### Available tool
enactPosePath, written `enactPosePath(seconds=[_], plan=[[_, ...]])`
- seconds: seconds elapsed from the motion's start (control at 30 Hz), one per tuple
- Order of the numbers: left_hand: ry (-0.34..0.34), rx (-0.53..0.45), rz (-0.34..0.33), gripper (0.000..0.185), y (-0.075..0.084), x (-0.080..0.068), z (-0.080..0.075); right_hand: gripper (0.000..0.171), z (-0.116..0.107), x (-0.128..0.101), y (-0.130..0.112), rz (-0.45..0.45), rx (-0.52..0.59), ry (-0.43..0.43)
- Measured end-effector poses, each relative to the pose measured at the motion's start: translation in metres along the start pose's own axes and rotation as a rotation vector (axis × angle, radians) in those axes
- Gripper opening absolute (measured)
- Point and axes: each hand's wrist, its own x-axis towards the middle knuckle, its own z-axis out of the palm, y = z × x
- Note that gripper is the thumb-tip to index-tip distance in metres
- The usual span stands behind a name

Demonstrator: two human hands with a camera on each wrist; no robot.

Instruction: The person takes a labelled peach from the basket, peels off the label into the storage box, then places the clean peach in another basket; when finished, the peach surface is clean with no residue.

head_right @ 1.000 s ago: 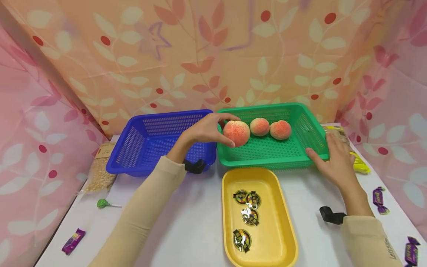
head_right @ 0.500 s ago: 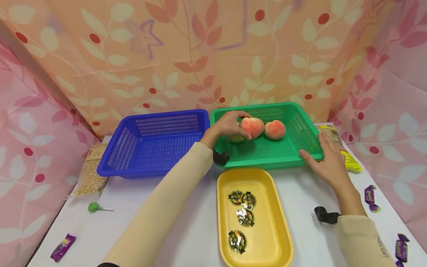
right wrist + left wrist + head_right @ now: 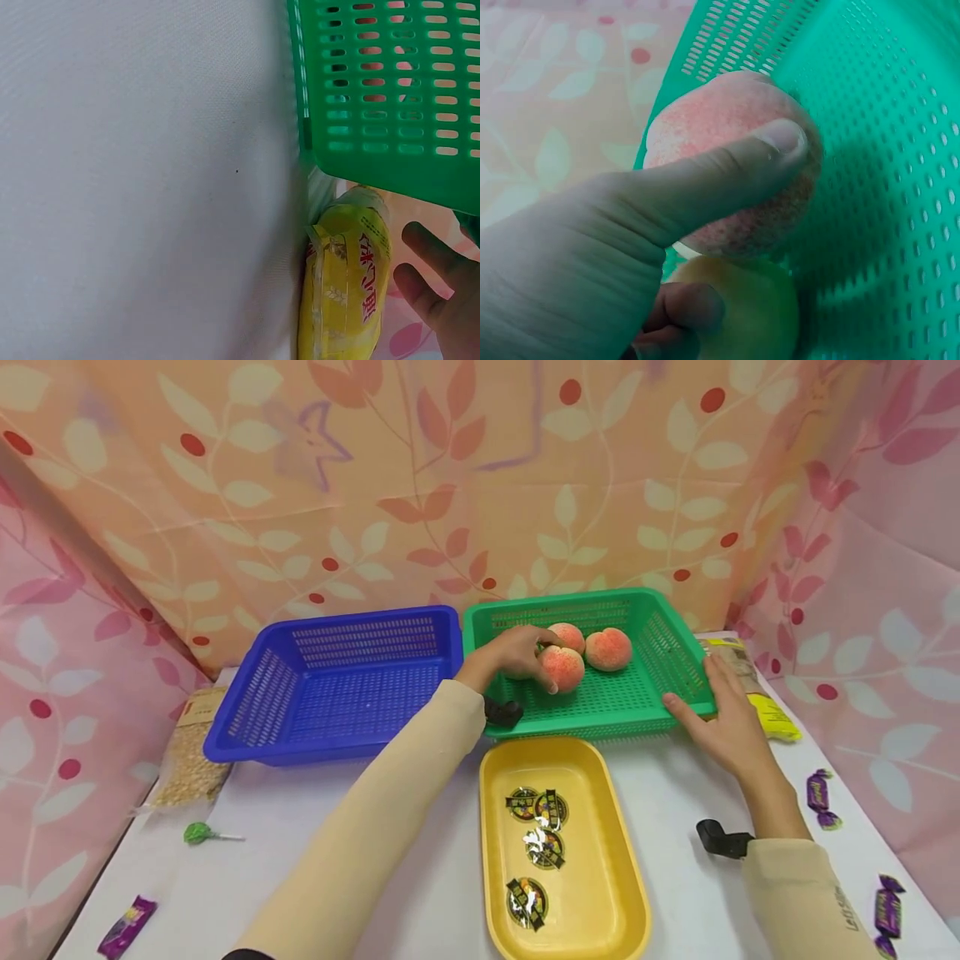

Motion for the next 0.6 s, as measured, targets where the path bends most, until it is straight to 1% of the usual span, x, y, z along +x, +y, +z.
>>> enactPosePath(seconds=[0.07, 0.2, 0.33, 0.4, 0.5, 0.6], plan=[[-0.011, -0.018, -0.011, 0.078, -0.005, 0.000, 0.002, 0.089, 0.000, 0.000, -0.001, -0.001, 0.002, -0.002], [-0.027, -0.068, -0.012, 0.078, -0.012, 0.000, 0.004, 0.089, 0.000, 0.000, 0.000, 0.002, 0.000, 0.001], [-0.038, -0.063, -0.046, 0.071, -0.013, 0.000, 0.004, 0.089, 0.000, -0.001, 0.000, 0.008, -0.003, 0.000], [-0.035, -0.036, -0.059, 0.065, -0.014, 0.000, 0.003, 0.089, 0.000, -0.001, -0.001, 0.007, -0.002, -0.001], [-0.042, -0.036, -0.050, 0.059, -0.015, -0.001, 0.002, 0.088, 0.000, -0.001, -0.002, 0.006, 0.003, -0.001], [-0.043, -0.036, -0.025, 0.058, -0.015, -0.002, 0.001, 0.088, 0.000, -0.001, -0.002, 0.001, 0.007, 0.006]])
